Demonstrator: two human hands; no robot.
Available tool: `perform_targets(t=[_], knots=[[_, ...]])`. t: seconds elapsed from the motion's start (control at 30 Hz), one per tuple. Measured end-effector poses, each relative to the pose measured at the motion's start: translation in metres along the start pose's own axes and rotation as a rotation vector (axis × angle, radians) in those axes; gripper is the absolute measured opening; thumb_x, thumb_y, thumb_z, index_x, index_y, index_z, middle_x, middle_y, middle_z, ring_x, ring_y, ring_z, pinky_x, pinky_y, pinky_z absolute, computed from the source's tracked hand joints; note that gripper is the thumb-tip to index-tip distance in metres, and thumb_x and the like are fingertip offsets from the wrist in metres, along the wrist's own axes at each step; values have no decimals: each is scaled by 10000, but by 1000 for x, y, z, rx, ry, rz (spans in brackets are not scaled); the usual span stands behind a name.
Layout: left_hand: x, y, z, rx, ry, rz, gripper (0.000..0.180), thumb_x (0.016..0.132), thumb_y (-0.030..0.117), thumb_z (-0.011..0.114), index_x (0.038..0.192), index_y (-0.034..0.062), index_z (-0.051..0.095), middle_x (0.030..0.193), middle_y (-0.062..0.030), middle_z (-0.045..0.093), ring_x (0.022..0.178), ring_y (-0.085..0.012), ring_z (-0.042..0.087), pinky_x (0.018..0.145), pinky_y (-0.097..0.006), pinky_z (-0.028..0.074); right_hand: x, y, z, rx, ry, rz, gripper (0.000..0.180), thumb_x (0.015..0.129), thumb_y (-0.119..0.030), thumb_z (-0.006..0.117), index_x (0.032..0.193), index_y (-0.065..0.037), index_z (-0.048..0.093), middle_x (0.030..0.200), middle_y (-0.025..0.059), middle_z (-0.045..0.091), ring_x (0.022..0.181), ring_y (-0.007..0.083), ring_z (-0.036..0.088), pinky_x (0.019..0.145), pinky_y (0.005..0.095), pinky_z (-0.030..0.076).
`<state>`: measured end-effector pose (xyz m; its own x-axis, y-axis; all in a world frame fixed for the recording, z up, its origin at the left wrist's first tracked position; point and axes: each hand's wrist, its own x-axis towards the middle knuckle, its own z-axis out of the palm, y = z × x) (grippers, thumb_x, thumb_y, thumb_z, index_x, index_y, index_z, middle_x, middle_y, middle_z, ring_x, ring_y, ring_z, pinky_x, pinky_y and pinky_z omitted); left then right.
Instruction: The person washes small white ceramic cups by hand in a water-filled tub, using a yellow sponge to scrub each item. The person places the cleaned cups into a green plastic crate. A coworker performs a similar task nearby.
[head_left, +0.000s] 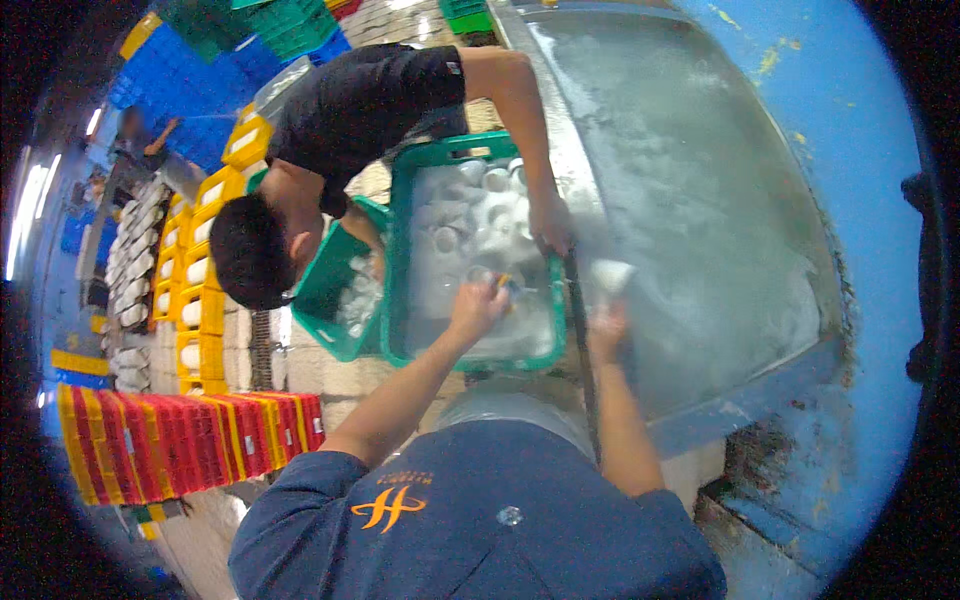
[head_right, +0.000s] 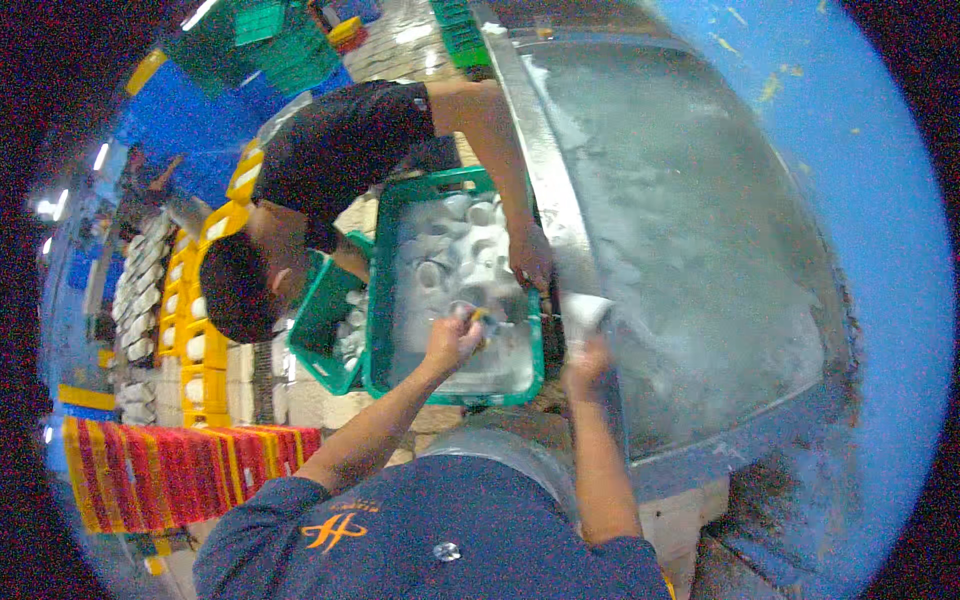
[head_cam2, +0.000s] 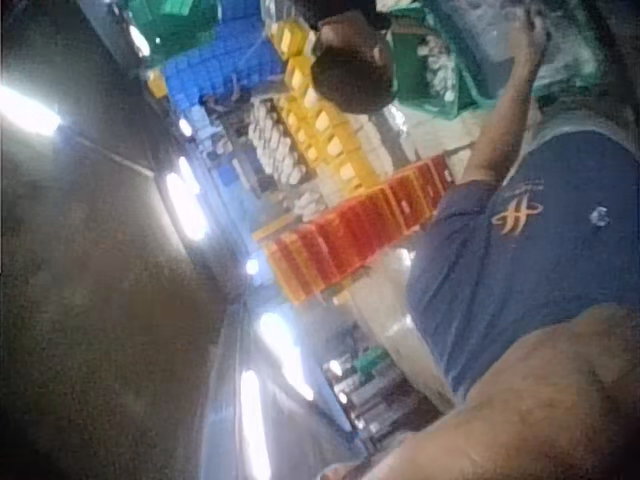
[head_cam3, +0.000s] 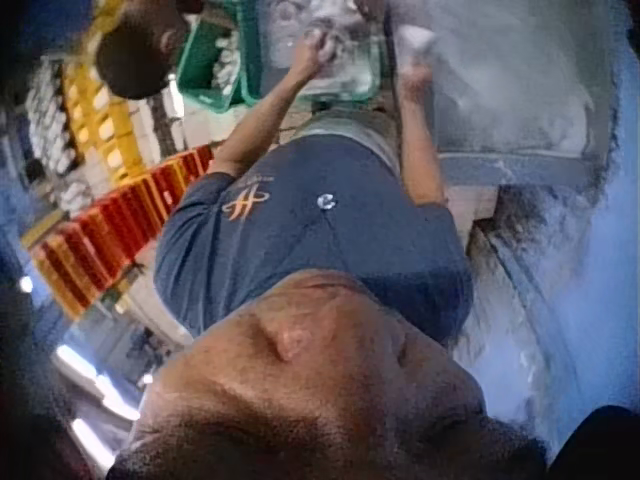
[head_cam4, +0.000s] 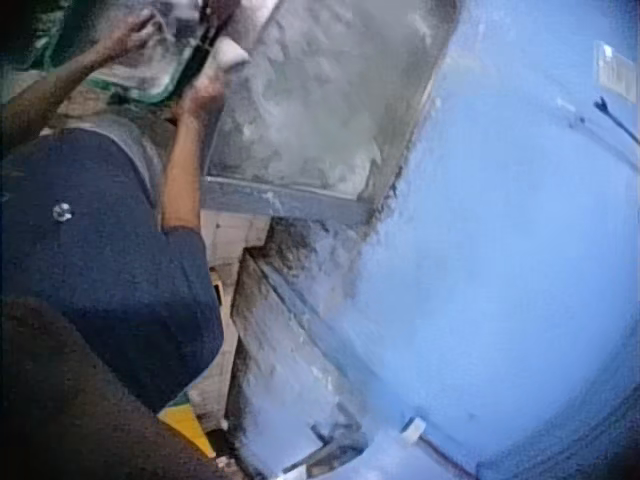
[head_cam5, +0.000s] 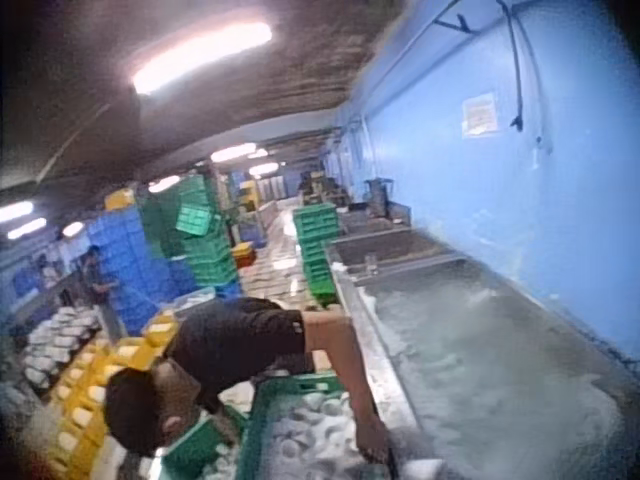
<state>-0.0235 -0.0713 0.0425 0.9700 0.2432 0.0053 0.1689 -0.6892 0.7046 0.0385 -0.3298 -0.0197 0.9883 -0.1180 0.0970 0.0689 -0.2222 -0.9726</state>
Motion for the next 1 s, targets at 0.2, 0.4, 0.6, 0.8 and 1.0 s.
perform_targets(t=[0.2, 0.4, 0.6, 0.8, 1.0], knots=[[-28, -79, 8, 23, -213, -54, 409, 993, 343, 525, 1317, 94, 513, 1044, -216, 691, 952, -380, 693, 755, -466, 555, 36, 83, -136, 18, 262, 364, 212, 960, -87, 564, 1171, -92, 583, 765, 4, 585, 560, 117, 543, 474, 280, 452], [8, -67, 11, 269, -318, -133, 506, 1006, 356, 489, 1467, 187, 365, 1264, -228, 616, 1060, -433, 651, 893, -502, 527, 47, 157, -188, 300, 422, 505, 140, 967, -203, 615, 1008, -118, 511, 708, -25, 472, 492, 82, 442, 410, 249, 337], [27, -100, 16, 326, -180, 120, 489, 943, 305, 584, 1402, 170, 480, 1226, -198, 647, 1121, -396, 639, 950, -463, 515, 55, 210, -197, 227, 490, 617, 372, 904, -89, 588, 1274, -98, 550, 1024, 153, 667, 864, 299, 656, 689, 425, 540], [43, -155, 50, 483, -171, 233, 425, 890, 201, 616, 1293, 83, 557, 1119, -158, 669, 956, -334, 660, 843, -449, 536, -1, 123, -178, -1006, 40, 410, 549, 841, -116, 621, 1382, -130, 530, 1145, 225, 676, 1098, 420, 635, 903, 515, 513], [39, -134, 19, -344, -18, 38, 219, 948, 234, 628, 1048, 39, 624, 904, -102, 674, 767, -257, 667, 675, -390, 535, -30, 12, -108, -641, 431, 14, 341, 913, -146, 644, 1239, -54, 608, 1005, 176, 687, 932, 376, 663, 807, 488, 528]])
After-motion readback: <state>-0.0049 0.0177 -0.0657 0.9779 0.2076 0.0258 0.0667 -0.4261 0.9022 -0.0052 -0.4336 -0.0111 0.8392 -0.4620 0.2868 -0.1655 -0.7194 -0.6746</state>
